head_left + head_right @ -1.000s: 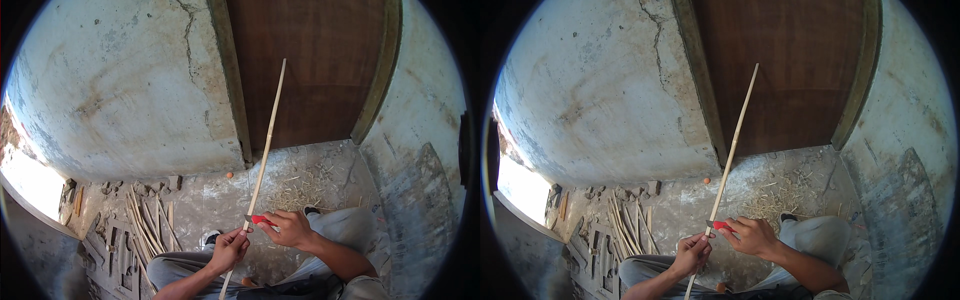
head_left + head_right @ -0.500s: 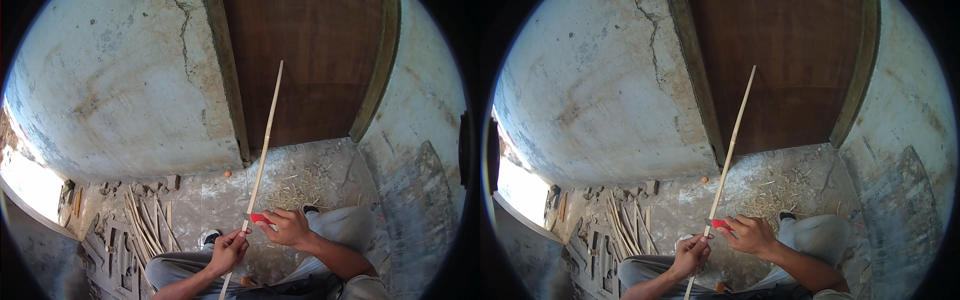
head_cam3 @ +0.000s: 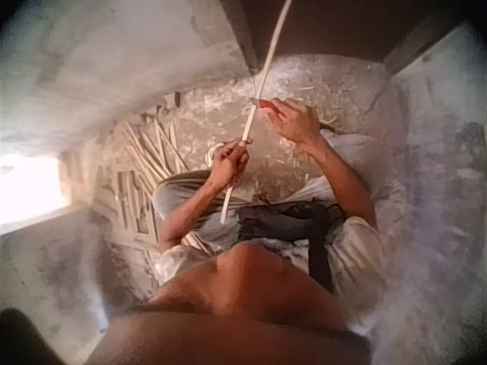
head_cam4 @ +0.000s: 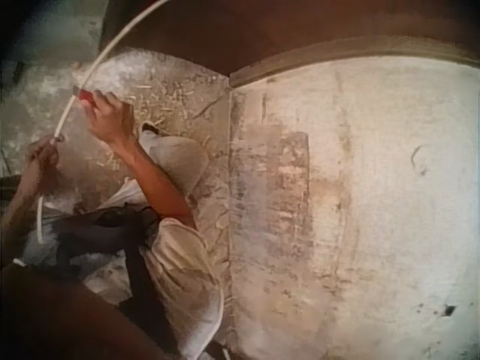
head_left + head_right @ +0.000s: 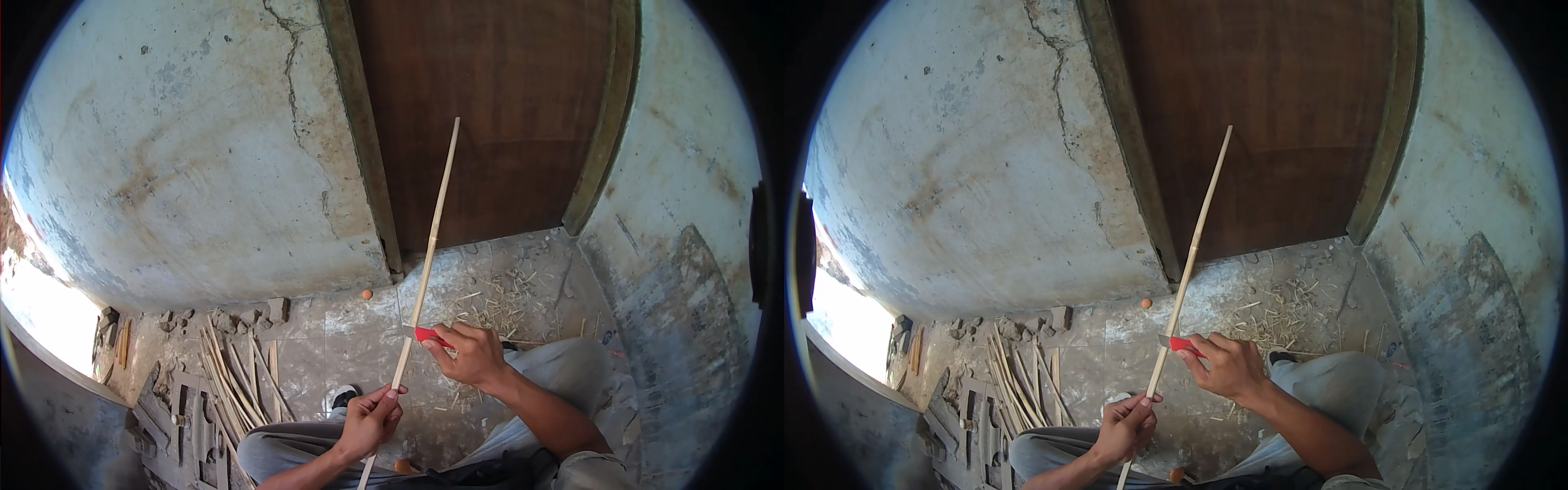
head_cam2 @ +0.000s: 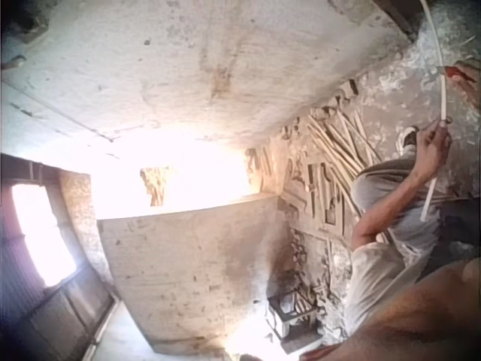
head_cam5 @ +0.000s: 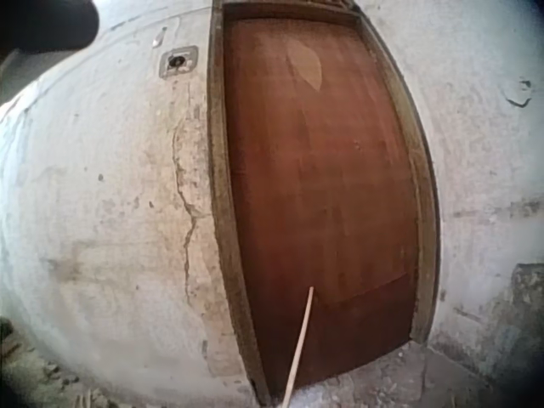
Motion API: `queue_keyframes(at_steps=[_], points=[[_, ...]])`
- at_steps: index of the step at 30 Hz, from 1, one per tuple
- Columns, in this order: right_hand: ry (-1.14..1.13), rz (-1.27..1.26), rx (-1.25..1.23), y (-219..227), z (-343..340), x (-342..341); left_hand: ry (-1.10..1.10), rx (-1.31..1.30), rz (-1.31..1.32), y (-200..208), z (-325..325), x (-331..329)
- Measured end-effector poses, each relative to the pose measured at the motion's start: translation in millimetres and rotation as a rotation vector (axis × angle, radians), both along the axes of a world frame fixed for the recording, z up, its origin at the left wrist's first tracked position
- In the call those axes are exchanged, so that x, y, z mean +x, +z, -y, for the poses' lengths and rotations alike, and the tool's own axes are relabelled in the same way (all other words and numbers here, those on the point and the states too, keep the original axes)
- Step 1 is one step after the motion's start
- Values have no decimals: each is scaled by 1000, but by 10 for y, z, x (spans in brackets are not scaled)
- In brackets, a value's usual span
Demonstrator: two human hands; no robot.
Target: The person shaves a thin wooden stick with a utility knife.
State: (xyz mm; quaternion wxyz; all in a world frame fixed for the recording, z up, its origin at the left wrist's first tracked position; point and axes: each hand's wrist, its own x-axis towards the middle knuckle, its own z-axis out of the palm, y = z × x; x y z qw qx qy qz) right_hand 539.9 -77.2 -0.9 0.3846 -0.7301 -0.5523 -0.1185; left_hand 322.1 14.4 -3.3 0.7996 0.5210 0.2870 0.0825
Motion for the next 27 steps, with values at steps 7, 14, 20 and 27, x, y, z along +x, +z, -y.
queue_keyframes(at_steps=[7, 14, 20, 27], points=[[-27, 2, 5, -6, -4, 77, -2, -48, -35, 68, -2, -6], [-105, -36, 48, -1, -31, 243, -27, -33, -31, 45, 45, -28], [-229, -56, 54, 38, -10, 546, -58, -49, -32, 27, 137, -97], [-426, -46, 13, 191, 40, 695, -87, -113, -64, 20, 75, -84]])
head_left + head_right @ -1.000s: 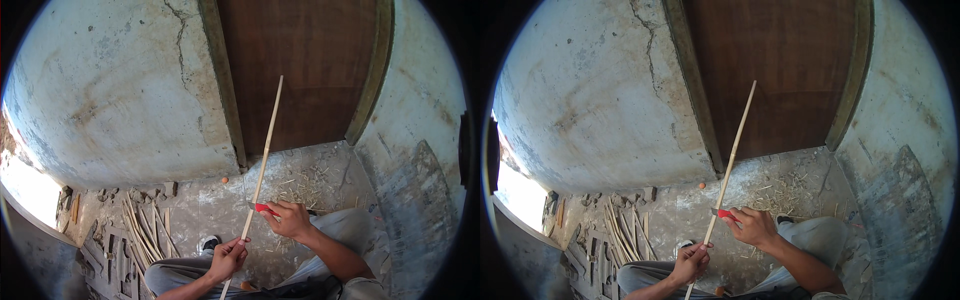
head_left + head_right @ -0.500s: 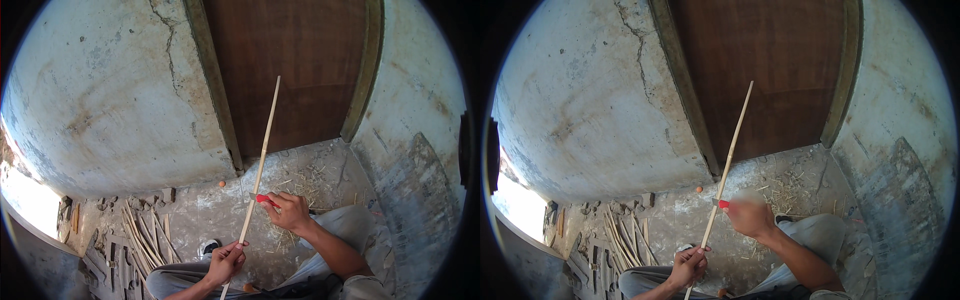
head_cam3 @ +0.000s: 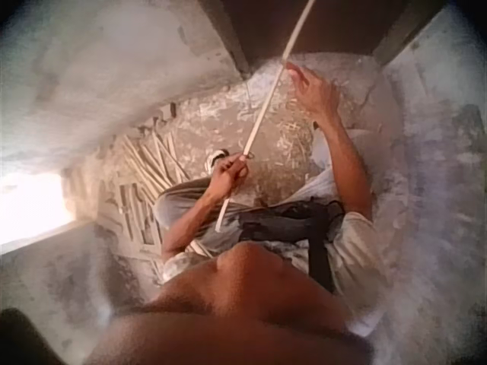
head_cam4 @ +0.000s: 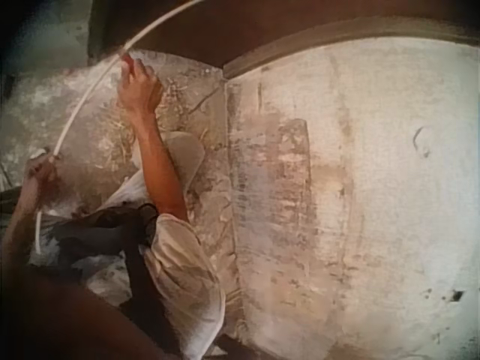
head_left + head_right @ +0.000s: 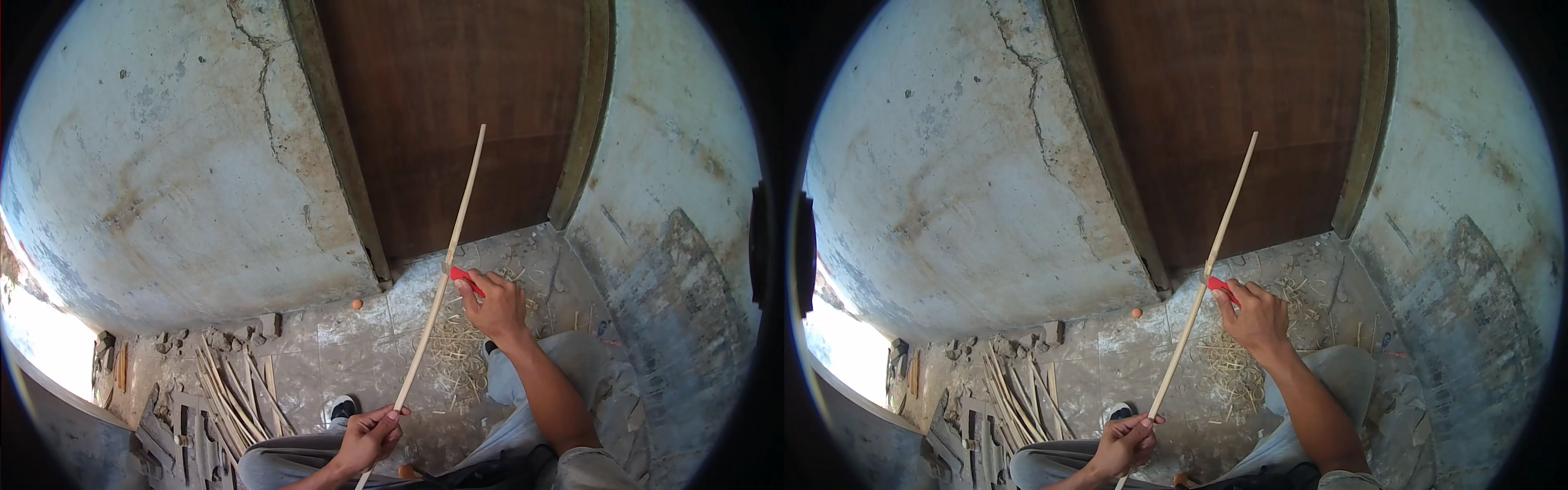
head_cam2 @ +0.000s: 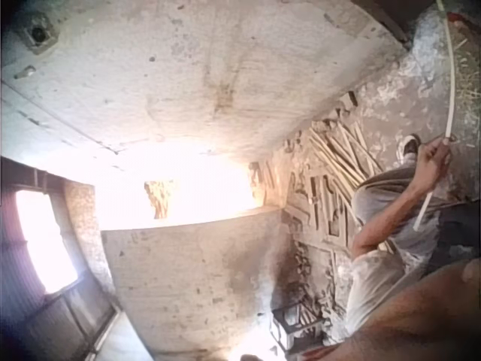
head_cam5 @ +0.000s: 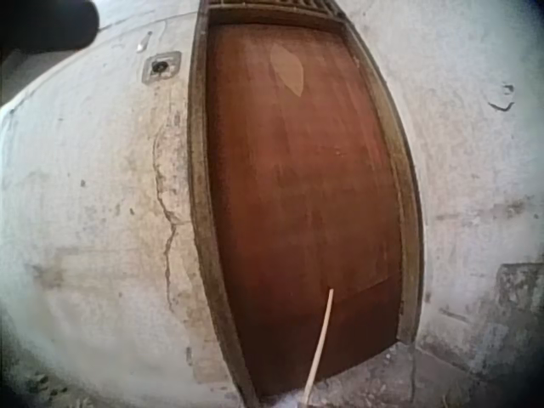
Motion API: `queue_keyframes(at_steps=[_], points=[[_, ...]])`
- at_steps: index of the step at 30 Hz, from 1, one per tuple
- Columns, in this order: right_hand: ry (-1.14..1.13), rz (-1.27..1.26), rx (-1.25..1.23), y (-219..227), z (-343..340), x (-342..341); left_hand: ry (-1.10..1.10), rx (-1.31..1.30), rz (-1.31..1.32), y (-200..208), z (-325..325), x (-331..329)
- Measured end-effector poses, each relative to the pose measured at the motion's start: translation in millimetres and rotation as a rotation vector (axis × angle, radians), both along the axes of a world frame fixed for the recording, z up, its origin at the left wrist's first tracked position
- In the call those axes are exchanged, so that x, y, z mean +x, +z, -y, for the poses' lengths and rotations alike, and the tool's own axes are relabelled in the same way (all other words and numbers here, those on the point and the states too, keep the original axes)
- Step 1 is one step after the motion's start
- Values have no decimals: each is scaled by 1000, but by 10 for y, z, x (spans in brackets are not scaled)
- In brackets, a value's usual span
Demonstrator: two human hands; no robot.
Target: The person shaves a thin wooden stick with a utility knife.
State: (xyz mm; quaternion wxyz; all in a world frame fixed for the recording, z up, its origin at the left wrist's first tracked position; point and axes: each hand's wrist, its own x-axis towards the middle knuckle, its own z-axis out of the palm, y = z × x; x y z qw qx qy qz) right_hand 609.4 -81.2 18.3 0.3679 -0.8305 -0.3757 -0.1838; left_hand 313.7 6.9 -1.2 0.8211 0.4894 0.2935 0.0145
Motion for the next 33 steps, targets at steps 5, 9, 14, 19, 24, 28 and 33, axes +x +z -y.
queue_keyframes(at_steps=[5, 9, 14, 19, 24, 28, 33], points=[[-206, -6, 23, 51, 58, 329, -75, 57, -13, -69, -8, -62], [-85, -458, 283, -171, 102, 559, -97, 79, -14, -73, 13, -39], [207, -1649, 954, -137, 180, 526, -65, 79, -16, -48, -43, 10], [101, -1430, 961, -53, 135, 406, -57, 101, -13, -82, -49, 25], [68, -774, 517, -138, -19, 158, -80, 109, 3, -69, -1, 45], [66, -679, 548, -174, -79, 108, -100, 124, -3, -102, 21, 48], [19, -627, 530, -204, -101, 133, -108, 152, 3, -108, 27, 38]])
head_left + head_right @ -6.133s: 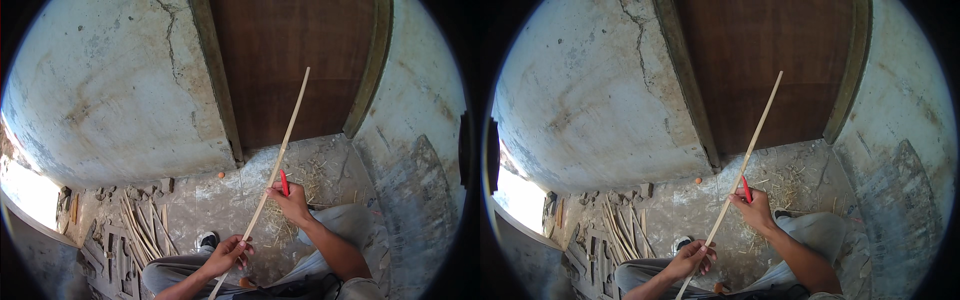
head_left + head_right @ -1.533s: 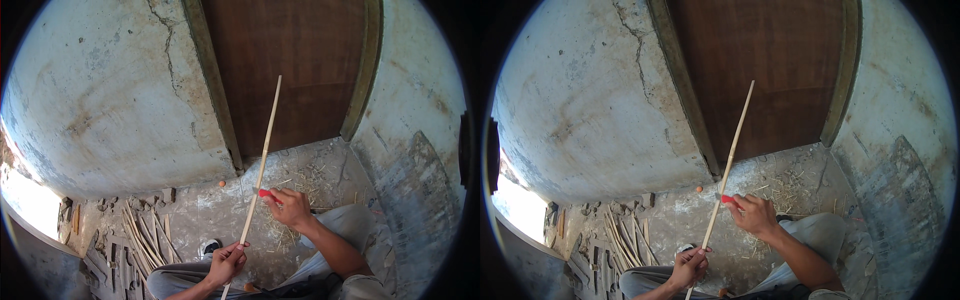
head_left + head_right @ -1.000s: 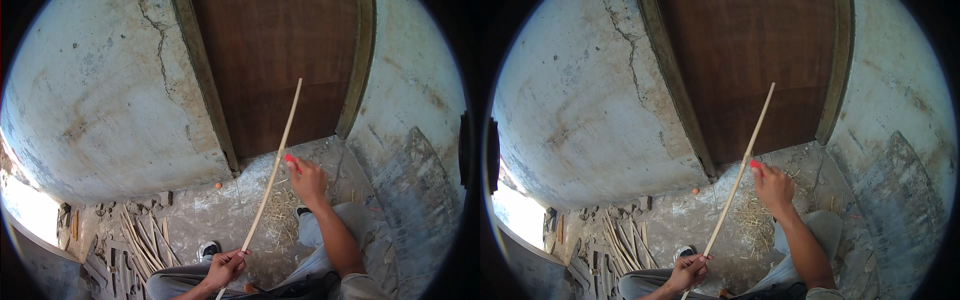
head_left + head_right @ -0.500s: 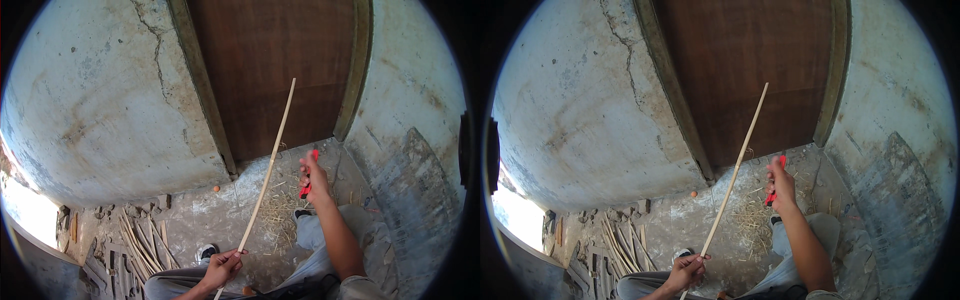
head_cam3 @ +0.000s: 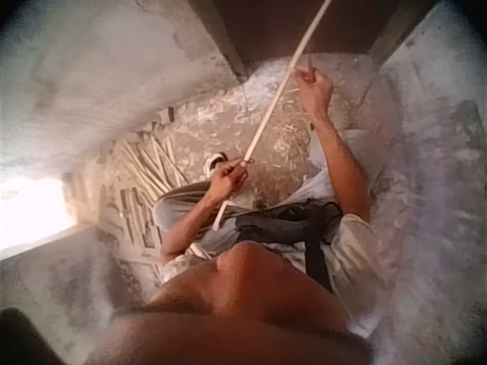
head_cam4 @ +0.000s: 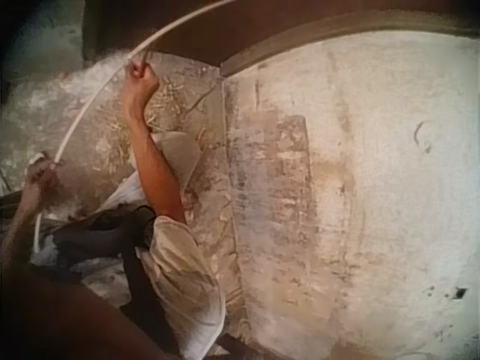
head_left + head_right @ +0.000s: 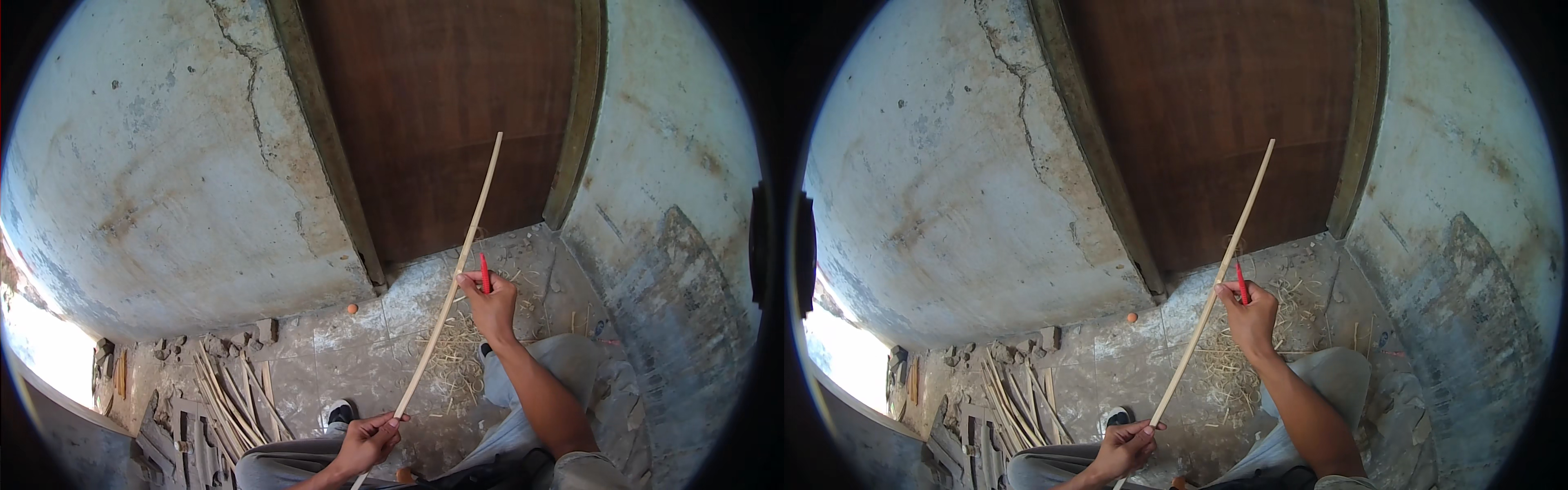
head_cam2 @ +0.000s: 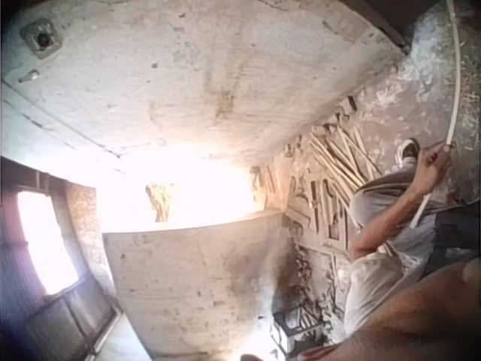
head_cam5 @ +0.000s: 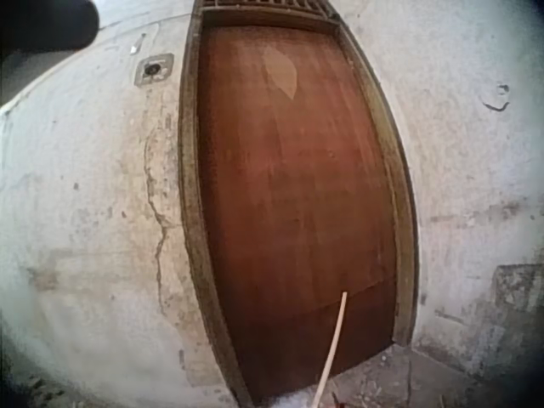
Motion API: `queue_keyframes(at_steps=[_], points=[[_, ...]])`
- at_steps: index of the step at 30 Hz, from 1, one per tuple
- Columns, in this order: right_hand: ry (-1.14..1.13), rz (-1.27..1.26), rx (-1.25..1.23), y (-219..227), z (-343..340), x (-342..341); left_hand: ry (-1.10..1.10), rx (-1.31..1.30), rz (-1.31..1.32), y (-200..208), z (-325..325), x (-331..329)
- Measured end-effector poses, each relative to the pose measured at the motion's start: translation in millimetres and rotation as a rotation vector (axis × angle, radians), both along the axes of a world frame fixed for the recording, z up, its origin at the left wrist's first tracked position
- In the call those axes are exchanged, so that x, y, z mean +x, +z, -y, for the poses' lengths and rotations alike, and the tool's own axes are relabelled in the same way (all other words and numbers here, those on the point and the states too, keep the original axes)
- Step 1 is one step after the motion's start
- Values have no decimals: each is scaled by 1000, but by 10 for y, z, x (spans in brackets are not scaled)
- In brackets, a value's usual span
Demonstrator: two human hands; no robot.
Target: The person shaves a thin wooden stick with a utility knife.
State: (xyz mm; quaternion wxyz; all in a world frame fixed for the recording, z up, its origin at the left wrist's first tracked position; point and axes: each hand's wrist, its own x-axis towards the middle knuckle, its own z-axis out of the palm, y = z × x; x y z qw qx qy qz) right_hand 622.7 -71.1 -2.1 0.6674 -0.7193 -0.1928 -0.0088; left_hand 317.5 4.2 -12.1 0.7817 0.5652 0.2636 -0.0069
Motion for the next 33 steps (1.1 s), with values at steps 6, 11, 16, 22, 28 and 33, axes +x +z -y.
queue_keyframes(at_steps=[6, 11, 16, 22, 28, 33], points=[[72, -104, 29, -131, -48, 43, 6, -10, -43, 57, 12, 10], [245, -517, 168, -75, -5, 66, -18, -112, -111, 104, -37, 23], [320, -766, 356, -46, 59, 131, -17, -327, -81, 74, -98, 18], [491, -967, 607, -9, 178, 213, -49, -615, -20, 72, -180, 18], [304, -878, 530, 2, 158, 143, -5, 873, 80, -172, 49, -25], [249, -899, 588, -120, 142, 209, 117, 934, 220, 112, 239, 9]])
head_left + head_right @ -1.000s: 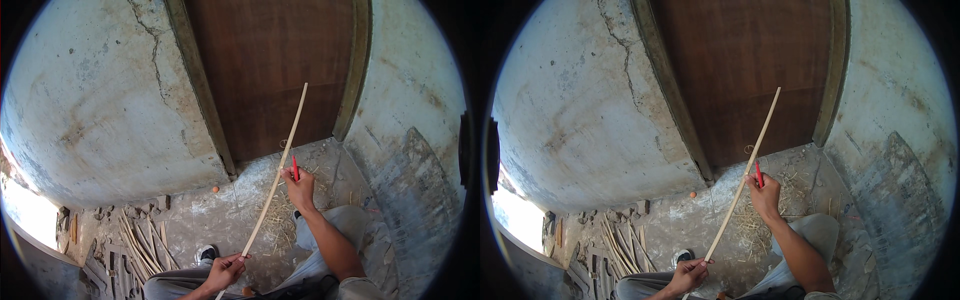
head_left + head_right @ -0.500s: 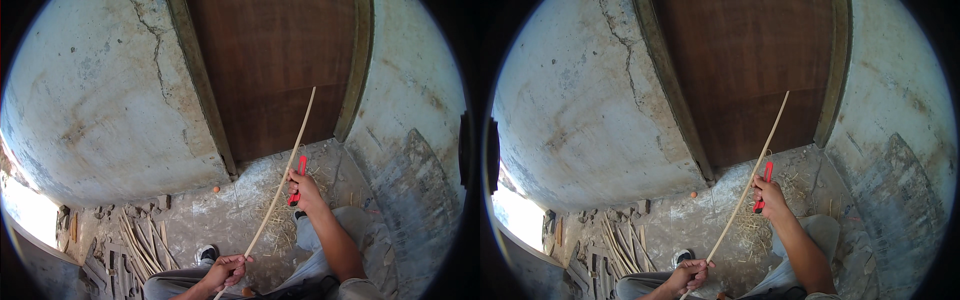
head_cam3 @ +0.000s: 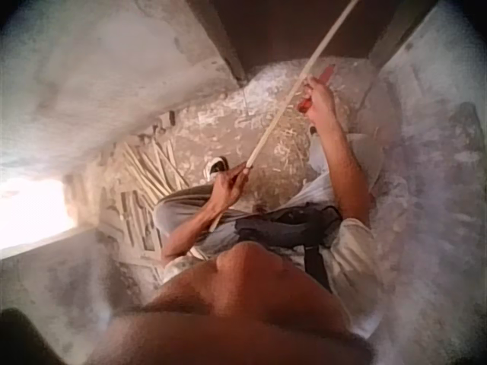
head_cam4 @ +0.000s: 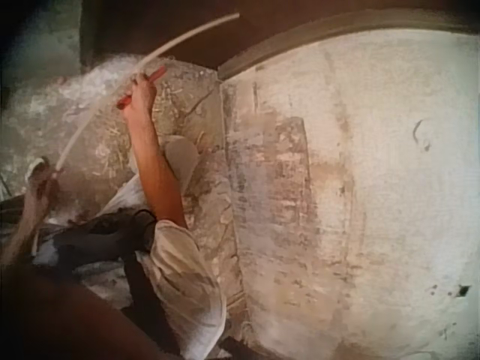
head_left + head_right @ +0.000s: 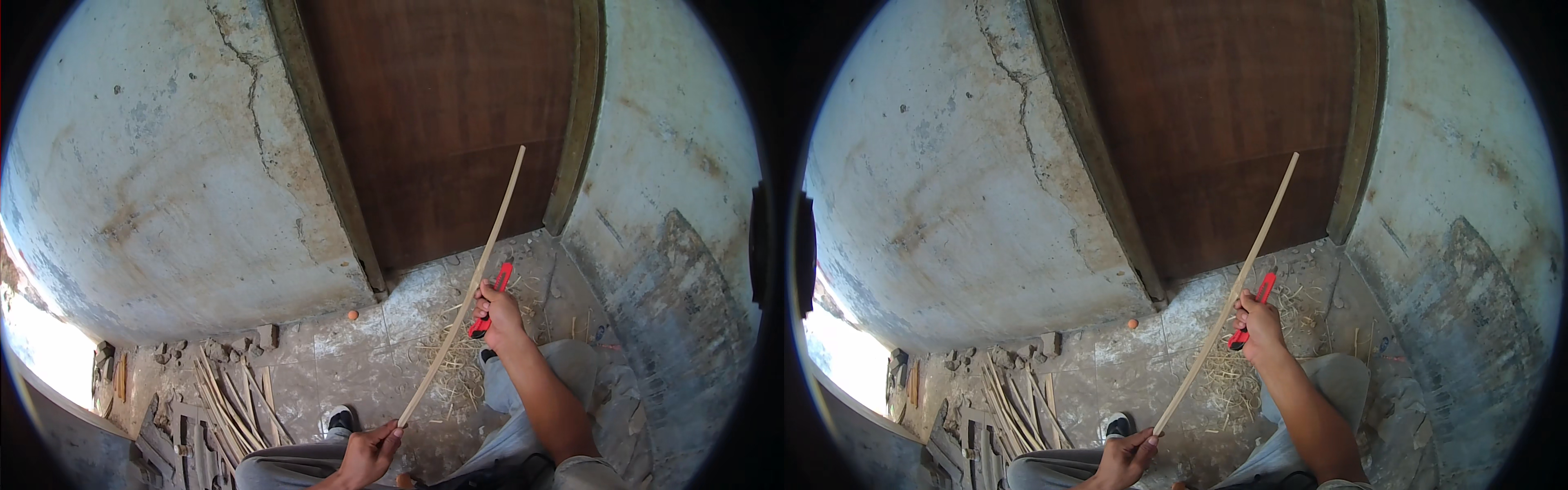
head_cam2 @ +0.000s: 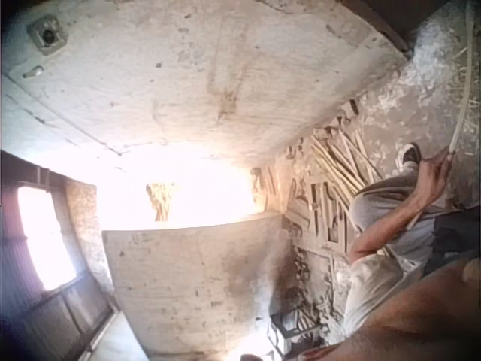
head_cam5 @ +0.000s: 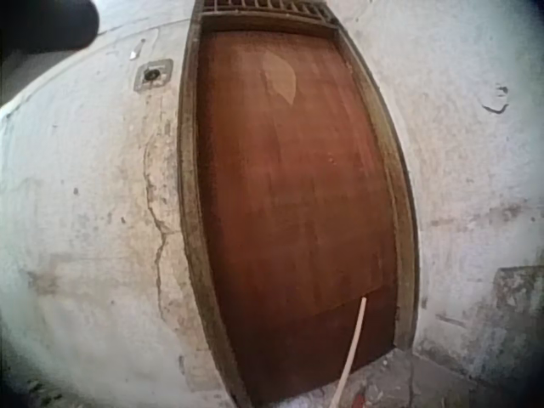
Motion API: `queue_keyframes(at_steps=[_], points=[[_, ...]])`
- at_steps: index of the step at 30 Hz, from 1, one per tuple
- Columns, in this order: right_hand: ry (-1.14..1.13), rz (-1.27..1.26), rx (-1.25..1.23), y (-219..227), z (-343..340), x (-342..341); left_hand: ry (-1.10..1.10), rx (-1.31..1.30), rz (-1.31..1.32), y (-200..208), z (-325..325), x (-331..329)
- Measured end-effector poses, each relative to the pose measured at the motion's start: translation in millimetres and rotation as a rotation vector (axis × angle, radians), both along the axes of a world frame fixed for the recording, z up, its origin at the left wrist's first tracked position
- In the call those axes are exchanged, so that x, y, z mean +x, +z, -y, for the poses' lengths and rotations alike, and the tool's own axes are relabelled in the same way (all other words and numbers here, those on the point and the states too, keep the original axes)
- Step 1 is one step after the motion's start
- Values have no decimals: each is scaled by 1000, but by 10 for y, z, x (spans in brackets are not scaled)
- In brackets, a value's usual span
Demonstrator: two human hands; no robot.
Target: The person shaves a thin wooden stick with a utility knife.
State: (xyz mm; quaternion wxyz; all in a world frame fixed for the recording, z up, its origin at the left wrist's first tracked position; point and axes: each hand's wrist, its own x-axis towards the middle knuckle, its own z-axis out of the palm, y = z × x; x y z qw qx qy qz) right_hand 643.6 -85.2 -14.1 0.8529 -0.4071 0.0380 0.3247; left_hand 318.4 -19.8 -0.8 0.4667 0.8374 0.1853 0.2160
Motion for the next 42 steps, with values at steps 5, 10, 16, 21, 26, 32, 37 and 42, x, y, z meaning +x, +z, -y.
queue_keyframes(at_steps=[5, 10, 16, 21, 26, 32, 37, 42], points=[[-92, 132, -92, 94, 19, 0, 4, -210, -45, -74, -2, -94], [-67, 275, -148, 176, 7, -56, -2, -244, 9, -64, -20, -94], [-165, 470, -245, 106, -94, -150, 19, -406, 12, -51, 5, -102], [-202, 571, -245, 181, -120, -225, 1, -369, 24, 32, 1, -93], [-192, 492, -225, 117, -137, -188, 2, -472, -18, -11, 8, -96], [-63, 284, -125, 27, -107, -37, 2, -544, -86, 107, 0, -117], [-1, 116, -15, 4, -73, 36, 1, -550, -63, 55, -17, -137], [78, 66, 27, 32, -17, 117, -29, -602, -74, -2, -27, -150]])
